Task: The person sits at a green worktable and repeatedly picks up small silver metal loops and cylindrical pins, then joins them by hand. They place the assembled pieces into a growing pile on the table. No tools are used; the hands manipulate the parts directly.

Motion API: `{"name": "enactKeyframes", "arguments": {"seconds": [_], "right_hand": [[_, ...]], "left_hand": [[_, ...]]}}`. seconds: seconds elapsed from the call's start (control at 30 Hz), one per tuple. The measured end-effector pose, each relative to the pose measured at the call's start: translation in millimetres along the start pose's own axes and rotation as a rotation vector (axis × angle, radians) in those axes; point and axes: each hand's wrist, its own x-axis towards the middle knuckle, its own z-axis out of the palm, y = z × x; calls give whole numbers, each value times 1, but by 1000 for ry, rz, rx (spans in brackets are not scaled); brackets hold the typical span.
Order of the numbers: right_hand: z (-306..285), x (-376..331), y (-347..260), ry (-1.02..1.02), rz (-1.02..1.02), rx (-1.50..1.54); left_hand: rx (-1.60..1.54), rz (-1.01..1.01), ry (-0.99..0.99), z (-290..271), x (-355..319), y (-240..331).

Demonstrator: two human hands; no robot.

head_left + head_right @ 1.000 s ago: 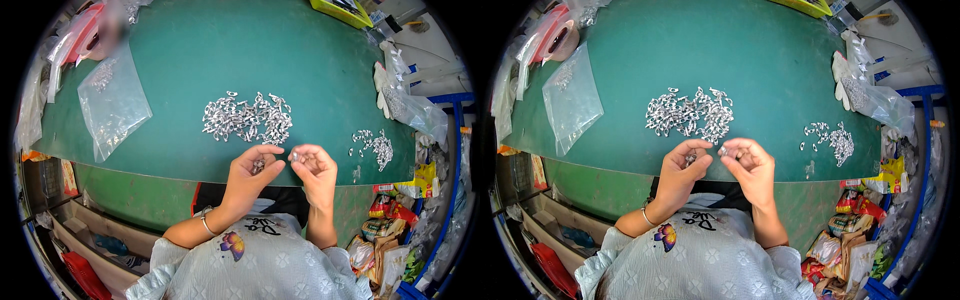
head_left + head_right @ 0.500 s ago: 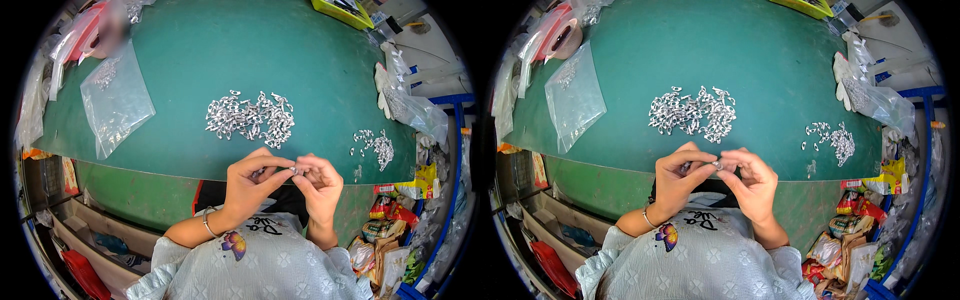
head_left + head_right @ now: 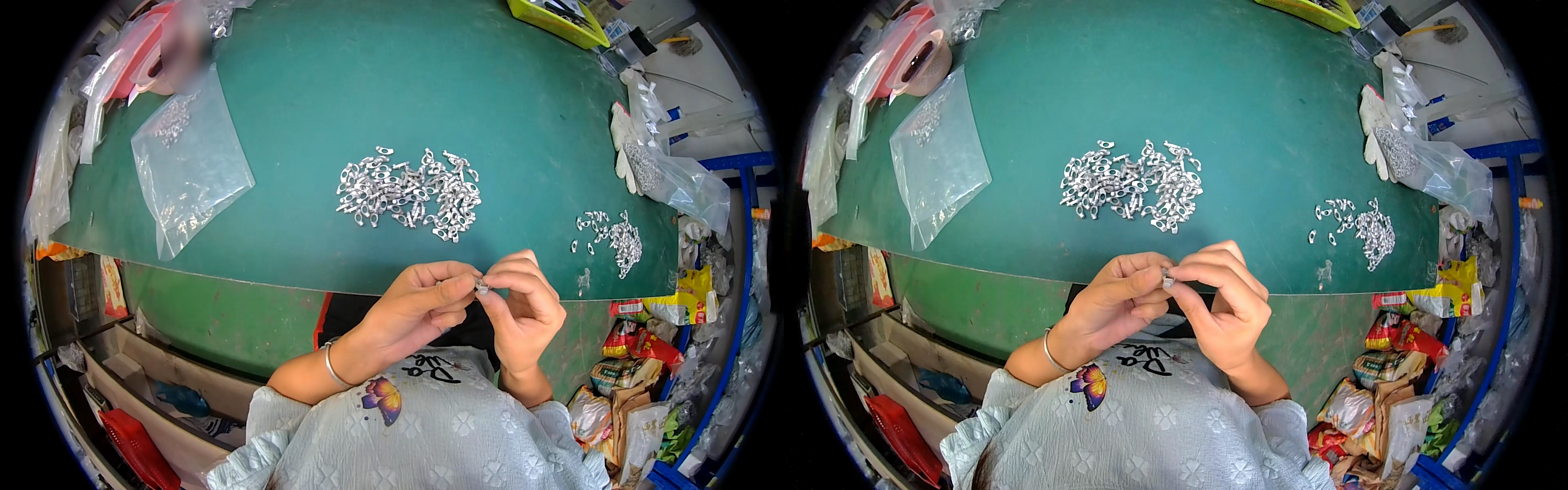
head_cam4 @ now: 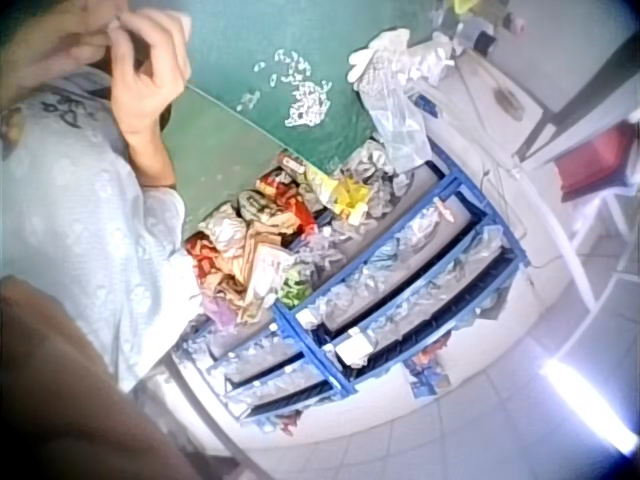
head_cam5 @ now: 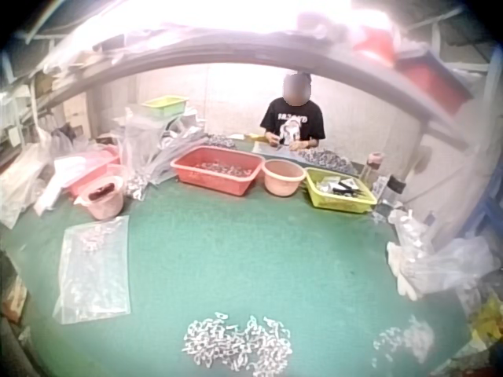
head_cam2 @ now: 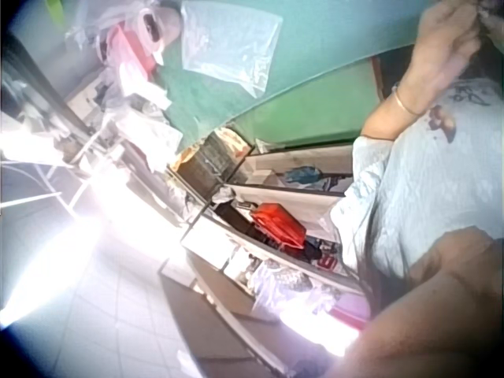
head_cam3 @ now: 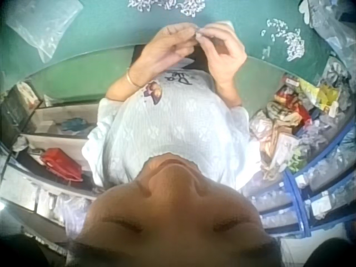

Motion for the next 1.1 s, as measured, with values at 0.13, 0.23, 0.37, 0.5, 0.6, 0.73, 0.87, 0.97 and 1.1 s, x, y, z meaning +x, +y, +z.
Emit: {"name": "enactKeyframes", "arguments": {"seconds": [0.13,0.23,0.37,0.5,0.6,0.73,0.87,0.97,1.1], "right_hand": [[1,-1,2,11,12,11],[1,-1,3,-1,10,9],[-12,6,14,-17,142,150],[-30,15,33,117,300,25],[-30,32,51,-16,145,-378],[-11,44,70,-216,-50,-665],[-8,38,80,-193,-72,-743],[-11,33,76,-145,-61,-729],[-12,28,76,-116,-65,-737]], "left_hand": [[-5,-13,16,1,0,1],[1,-17,39,1,0,0],[-27,21,2,-8,2,-1],[-38,20,24,-9,2,1],[-59,35,-3,-10,5,1],[-81,77,-45,-13,6,1],[-101,100,-41,-11,4,3],[-119,86,-49,-9,4,5],[-117,79,-71,-8,5,4]]}}
